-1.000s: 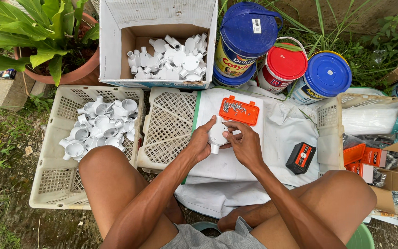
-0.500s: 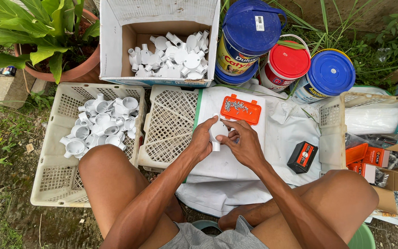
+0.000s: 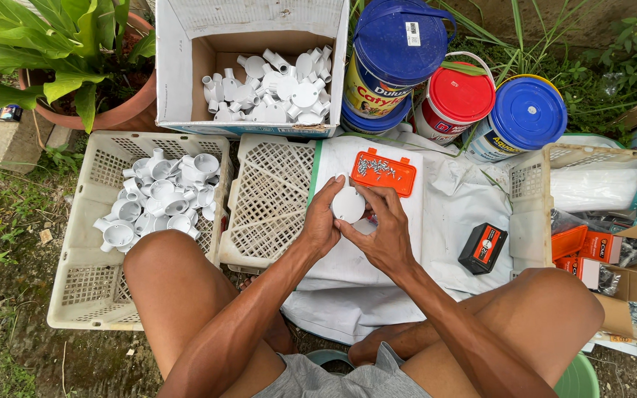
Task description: The person inserts small screws into white plastic T-shaped pipe fittings using a screwdriver, periodically picking additional pieces from storage baskets and organizing them.
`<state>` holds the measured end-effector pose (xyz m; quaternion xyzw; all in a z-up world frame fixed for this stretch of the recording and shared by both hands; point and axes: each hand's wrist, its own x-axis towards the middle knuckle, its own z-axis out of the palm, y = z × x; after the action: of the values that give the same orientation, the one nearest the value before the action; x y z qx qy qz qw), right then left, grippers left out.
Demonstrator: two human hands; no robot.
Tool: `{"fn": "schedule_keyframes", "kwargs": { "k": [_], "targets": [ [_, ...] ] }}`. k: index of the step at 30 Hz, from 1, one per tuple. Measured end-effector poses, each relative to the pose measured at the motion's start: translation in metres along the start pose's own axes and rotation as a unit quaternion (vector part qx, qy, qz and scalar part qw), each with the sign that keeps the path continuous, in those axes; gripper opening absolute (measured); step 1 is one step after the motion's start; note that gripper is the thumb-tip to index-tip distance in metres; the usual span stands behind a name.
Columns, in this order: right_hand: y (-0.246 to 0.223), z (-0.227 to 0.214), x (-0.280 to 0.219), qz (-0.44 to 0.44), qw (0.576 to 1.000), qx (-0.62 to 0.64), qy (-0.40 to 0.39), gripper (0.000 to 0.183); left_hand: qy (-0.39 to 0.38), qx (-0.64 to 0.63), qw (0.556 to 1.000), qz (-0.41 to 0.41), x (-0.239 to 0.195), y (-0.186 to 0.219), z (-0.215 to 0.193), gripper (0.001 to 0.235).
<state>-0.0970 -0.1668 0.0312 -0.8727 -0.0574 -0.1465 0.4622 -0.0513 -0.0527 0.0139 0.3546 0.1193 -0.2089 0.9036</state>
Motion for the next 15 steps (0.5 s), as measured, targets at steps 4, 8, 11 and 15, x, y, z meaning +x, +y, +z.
{"fn": "schedule_keyframes", "kwargs": {
  "k": [4,8,11,15],
  "targets": [
    [-0.005,0.000,0.000,-0.005,1.000,-0.005,0.005,0.063,0.001,-0.008,1.000,0.009,0.002,-0.001,0.001,0.017],
    [-0.003,0.001,0.001,-0.003,1.000,0.006,0.008,0.063,-0.019,0.001,1.000,0.015,-0.001,0.003,0.006,0.019],
    [0.002,0.002,0.000,-0.001,1.000,0.007,0.008,0.063,-0.020,0.000,1.000,0.016,0.000,-0.001,0.004,0.019],
    [0.007,0.003,0.000,0.003,1.000,0.012,0.005,0.064,-0.027,0.000,0.999,0.018,-0.002,0.004,0.010,0.020]
  ]
}}
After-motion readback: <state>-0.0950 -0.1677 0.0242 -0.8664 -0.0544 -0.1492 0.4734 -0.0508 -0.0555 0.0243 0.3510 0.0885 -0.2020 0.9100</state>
